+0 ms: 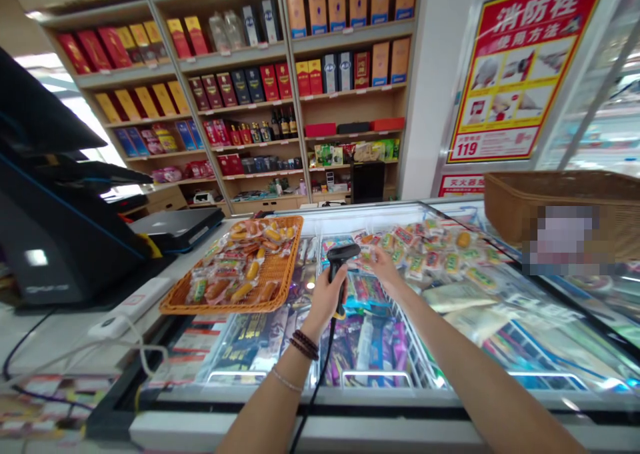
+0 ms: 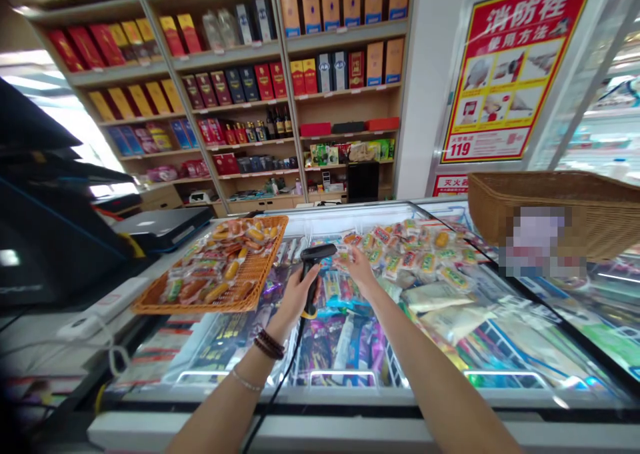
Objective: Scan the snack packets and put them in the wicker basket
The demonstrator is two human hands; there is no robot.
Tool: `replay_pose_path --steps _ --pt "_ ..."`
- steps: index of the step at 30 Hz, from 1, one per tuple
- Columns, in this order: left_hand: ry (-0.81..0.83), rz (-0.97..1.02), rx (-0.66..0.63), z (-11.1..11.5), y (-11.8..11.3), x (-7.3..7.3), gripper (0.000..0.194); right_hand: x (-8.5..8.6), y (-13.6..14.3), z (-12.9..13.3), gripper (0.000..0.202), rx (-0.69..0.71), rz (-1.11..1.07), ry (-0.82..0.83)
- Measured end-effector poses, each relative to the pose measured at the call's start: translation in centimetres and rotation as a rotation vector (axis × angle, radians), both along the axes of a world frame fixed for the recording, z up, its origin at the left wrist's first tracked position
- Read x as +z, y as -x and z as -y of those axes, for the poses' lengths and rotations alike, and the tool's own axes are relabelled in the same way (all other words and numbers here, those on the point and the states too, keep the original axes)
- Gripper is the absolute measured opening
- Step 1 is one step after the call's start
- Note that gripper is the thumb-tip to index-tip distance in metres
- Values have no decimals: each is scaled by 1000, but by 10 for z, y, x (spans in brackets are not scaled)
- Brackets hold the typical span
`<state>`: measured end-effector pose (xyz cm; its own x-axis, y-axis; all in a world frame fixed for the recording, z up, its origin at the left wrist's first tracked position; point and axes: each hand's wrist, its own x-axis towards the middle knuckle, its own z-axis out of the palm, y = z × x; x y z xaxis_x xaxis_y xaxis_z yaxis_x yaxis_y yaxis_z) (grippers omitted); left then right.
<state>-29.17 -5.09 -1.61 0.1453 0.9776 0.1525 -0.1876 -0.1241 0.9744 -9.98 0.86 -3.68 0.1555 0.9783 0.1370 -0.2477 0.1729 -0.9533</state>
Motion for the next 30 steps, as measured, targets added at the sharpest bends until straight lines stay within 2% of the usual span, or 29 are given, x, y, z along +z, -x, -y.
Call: replay_pose_path --steps 8,15,18,20,24,27,30 --pt "-9 -23 -62 10 3 11 76 -2 -1 -1 73 -1 50 -21" --pt "16 -4 -63 13 4 15 77 -3 1 -2 73 -14 59 -36" --pt "10 -7 -67 13 4 16 75 -7 -1 -3 68 -24 157 -78" --pt "5 -11 -73 12 3 15 75 -11 -6 -2 62 -76 303 -151" --pt "18 -11 -104 10 -3 12 79 -12 -35 8 55 -201 641 -262" --pt "33 4 -155 9 -10 10 80 -6 -74 21 48 -271 855 -250" --pt "29 17 -183 8 -19 13 78 1 -120 34 42 -428 1074 -279"
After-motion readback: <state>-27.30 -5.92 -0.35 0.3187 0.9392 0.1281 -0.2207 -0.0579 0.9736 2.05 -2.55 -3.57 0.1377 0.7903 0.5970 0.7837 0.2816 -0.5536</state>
